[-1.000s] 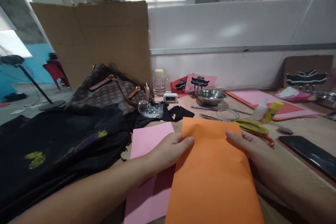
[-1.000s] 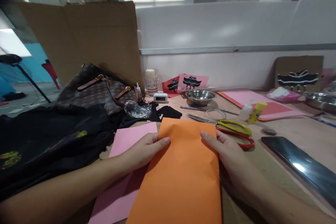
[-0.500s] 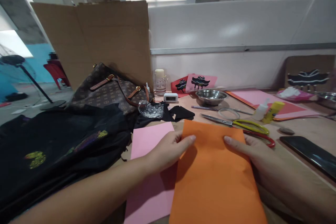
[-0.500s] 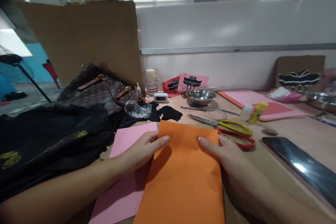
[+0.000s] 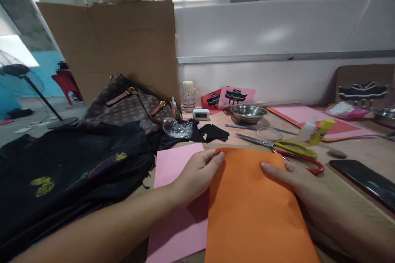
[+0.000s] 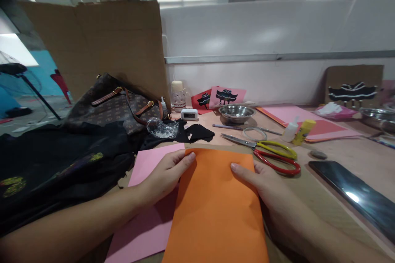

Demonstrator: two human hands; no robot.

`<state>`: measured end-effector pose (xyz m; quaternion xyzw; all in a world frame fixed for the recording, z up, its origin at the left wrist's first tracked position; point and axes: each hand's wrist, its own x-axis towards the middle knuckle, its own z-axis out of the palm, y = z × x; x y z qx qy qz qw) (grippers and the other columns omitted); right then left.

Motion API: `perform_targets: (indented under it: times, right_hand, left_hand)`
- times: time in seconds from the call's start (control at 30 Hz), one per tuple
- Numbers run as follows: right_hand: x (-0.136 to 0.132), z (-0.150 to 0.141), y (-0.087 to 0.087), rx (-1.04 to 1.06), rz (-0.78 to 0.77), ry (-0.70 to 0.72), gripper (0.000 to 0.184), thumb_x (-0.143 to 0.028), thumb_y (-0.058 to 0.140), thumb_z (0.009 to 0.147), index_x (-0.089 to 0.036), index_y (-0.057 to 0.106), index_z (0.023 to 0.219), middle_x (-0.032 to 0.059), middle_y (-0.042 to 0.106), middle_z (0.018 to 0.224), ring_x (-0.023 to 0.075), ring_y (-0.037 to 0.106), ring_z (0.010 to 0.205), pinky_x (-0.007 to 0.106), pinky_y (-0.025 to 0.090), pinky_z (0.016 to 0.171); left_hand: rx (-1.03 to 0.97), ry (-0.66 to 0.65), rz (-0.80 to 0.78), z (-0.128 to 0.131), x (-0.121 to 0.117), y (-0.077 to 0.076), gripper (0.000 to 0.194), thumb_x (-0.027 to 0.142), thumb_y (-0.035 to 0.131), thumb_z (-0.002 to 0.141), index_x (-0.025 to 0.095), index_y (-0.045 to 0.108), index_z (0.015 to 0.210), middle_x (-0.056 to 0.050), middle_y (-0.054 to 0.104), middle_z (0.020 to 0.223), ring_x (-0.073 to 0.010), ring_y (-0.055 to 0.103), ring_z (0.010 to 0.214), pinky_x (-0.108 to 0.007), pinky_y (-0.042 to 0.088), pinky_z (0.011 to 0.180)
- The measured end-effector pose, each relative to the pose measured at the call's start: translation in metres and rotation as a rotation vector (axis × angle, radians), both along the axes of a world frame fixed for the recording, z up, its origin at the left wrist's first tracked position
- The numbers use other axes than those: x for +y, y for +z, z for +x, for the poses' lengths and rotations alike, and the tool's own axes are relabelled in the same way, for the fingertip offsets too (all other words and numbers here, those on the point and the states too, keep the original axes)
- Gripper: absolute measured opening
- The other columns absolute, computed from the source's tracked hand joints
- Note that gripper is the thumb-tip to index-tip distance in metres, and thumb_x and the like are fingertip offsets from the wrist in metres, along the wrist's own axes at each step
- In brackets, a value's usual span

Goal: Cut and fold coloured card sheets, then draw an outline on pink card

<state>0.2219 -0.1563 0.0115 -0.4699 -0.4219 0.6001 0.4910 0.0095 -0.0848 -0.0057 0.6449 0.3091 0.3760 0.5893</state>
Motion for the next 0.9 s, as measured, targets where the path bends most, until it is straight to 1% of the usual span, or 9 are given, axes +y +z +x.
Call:
perform_targets:
  times: [0.17,0.33,0.43,0.53,0.57,0.63,0.73,0.8,0.9]
  right_hand:
    - [0.0,-0.007,0.013,0.04,-0.087,0.081,0.044,-0.045,0.067,0.086,-0.019,0.064,0.121,0.0126,0.074,0.107,0.0299,0.072,0.089,0.041,0.058,0.077]
    - [0.011,-0.003,0.009,0.005,-0.066,0.212,0.054,-0.035,0.072,0.083,-0.018,0.057,0.132,0.0127,0.071,0.114,0.0297,0.069,0.101,0.042,0.055,0.089]
    - [0.021,0.009,-0.002,-0.245,0.064,0.083,0.066,-0.044,0.068,0.086,-0.019,0.045,0.143,0.0149,0.065,0.127,0.0303,0.064,0.113,0.045,0.052,0.096]
    - [0.022,0.02,-0.01,-0.733,0.398,-0.13,0.07,-0.048,0.057,0.092,-0.022,0.033,0.152,0.0106,0.042,0.152,0.0282,0.04,0.139,0.047,0.032,0.116]
    - [0.019,0.021,-0.01,-0.899,0.498,-0.105,0.069,-0.048,0.055,0.093,-0.023,0.031,0.154,0.0074,0.033,0.158,0.0281,0.029,0.145,0.047,0.022,0.12]
    - [0.01,0.018,-0.01,-1.146,0.577,0.111,0.067,-0.047,0.053,0.093,-0.026,0.033,0.154,0.0019,0.021,0.162,0.0305,0.016,0.149,0.05,0.009,0.121]
    - [-0.004,0.009,-0.009,-1.271,0.424,0.494,0.071,-0.053,0.054,0.09,-0.028,0.032,0.153,0.0017,0.017,0.16,0.0365,0.017,0.146,0.056,0.01,0.118]
    - [-0.01,0.005,-0.008,-1.297,0.333,0.598,0.076,-0.059,0.055,0.089,-0.029,0.027,0.153,0.0027,0.015,0.159,0.0389,0.018,0.145,0.059,0.011,0.117]
    - [-0.015,0.003,-0.004,-1.266,0.347,0.638,0.079,-0.062,0.057,0.087,-0.032,0.023,0.152,0.0014,0.014,0.159,0.0382,0.019,0.145,0.058,0.012,0.116]
  left_hand:
    - [0.203,0.183,0.206,-0.003,0.003,0.004,0.033,0.045,0.045,0.097,0.017,0.064,0.093,-0.005,0.07,0.091,-0.0216,0.063,0.086,-0.029,0.049,0.072]
    - [0.388,0.262,0.503,-0.008,0.013,0.006,0.033,0.028,0.039,0.099,0.02,0.067,0.113,-0.005,0.072,0.112,-0.0219,0.066,0.101,-0.03,0.049,0.087]
    - [0.508,0.282,0.604,-0.012,0.023,0.002,0.036,0.019,0.042,0.094,0.02,0.066,0.121,-0.005,0.071,0.12,-0.0227,0.065,0.107,-0.031,0.048,0.092]
    - [0.568,0.287,0.639,-0.017,0.033,-0.002,0.038,0.017,0.043,0.092,0.019,0.066,0.121,-0.006,0.072,0.119,-0.0238,0.067,0.106,-0.032,0.049,0.092]
    - [0.577,0.291,0.641,-0.018,0.035,-0.002,0.037,0.018,0.043,0.092,0.018,0.067,0.12,-0.006,0.072,0.118,-0.024,0.067,0.104,-0.033,0.049,0.091]
    - [0.591,0.292,0.638,-0.02,0.04,-0.003,0.036,0.018,0.043,0.092,0.017,0.068,0.118,-0.007,0.072,0.117,-0.0244,0.068,0.104,-0.033,0.05,0.09]
    - [0.611,0.281,0.634,-0.022,0.043,-0.003,0.034,0.02,0.043,0.093,0.016,0.069,0.115,-0.008,0.073,0.115,-0.0244,0.068,0.102,-0.033,0.051,0.09]
    - [0.629,0.273,0.643,-0.021,0.044,-0.003,0.034,0.023,0.042,0.094,0.016,0.069,0.114,-0.008,0.073,0.114,-0.0246,0.069,0.102,-0.033,0.051,0.089]
    - [0.68,0.268,0.661,-0.021,0.045,-0.003,0.034,0.023,0.042,0.094,0.017,0.07,0.112,-0.009,0.074,0.113,-0.0255,0.069,0.1,-0.034,0.052,0.088]
